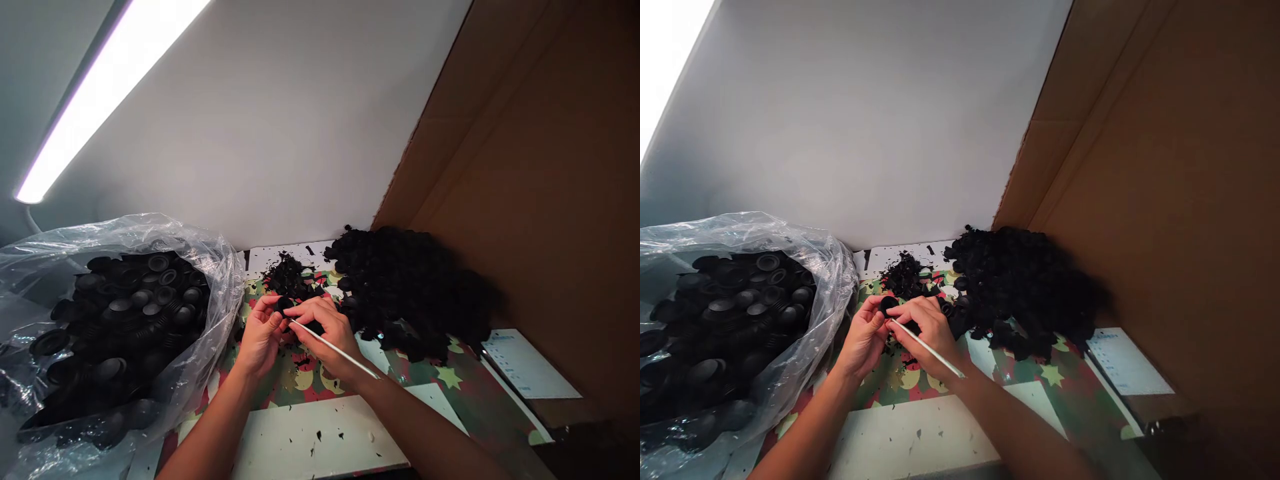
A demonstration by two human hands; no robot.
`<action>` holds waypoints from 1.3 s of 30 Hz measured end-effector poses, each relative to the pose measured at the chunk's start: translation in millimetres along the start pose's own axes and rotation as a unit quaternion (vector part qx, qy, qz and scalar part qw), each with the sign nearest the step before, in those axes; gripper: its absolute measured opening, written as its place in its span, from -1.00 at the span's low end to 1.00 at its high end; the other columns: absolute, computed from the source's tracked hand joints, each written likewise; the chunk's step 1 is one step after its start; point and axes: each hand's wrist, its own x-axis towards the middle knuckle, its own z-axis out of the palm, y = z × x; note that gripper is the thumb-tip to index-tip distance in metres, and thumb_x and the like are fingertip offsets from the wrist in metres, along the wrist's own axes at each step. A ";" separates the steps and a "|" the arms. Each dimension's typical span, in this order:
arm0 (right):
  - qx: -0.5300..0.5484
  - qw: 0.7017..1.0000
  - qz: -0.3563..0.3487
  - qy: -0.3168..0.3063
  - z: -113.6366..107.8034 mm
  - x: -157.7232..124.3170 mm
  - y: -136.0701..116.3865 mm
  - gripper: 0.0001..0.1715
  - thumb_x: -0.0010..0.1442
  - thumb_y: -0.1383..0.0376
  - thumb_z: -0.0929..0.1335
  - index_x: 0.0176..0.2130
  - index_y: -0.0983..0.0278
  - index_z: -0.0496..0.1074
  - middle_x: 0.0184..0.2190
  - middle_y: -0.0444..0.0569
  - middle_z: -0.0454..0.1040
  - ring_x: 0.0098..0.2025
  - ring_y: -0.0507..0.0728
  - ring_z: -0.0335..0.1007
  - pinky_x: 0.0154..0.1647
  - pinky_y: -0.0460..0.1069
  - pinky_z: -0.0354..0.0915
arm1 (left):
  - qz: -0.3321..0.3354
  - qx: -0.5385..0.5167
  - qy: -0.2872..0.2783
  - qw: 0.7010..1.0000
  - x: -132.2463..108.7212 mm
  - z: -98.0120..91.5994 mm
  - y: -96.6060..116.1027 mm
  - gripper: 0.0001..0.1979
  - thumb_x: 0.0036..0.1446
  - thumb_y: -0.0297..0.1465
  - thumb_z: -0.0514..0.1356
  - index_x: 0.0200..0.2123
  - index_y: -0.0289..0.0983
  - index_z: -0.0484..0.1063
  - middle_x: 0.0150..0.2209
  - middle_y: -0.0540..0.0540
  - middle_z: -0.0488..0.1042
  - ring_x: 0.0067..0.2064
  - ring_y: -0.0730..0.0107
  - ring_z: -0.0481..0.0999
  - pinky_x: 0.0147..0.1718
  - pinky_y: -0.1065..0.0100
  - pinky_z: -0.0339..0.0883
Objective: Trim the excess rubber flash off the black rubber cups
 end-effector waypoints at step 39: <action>0.038 0.998 0.043 0.012 -1.1 -1.6 -3.1 -0.82 0.28 0.32 0.38 -0.39 0.18 0.42 -0.23 -0.06 0.65 -0.22 0.16 0.54 -0.12 0.11 0.33 | 0.014 -0.004 -0.049 0.999 -4.1 4.7 4.7 -0.59 -0.23 -0.27 0.56 -0.28 -0.26 0.60 -0.28 -0.04 0.48 -0.27 0.43 0.50 -0.31 0.46 0.45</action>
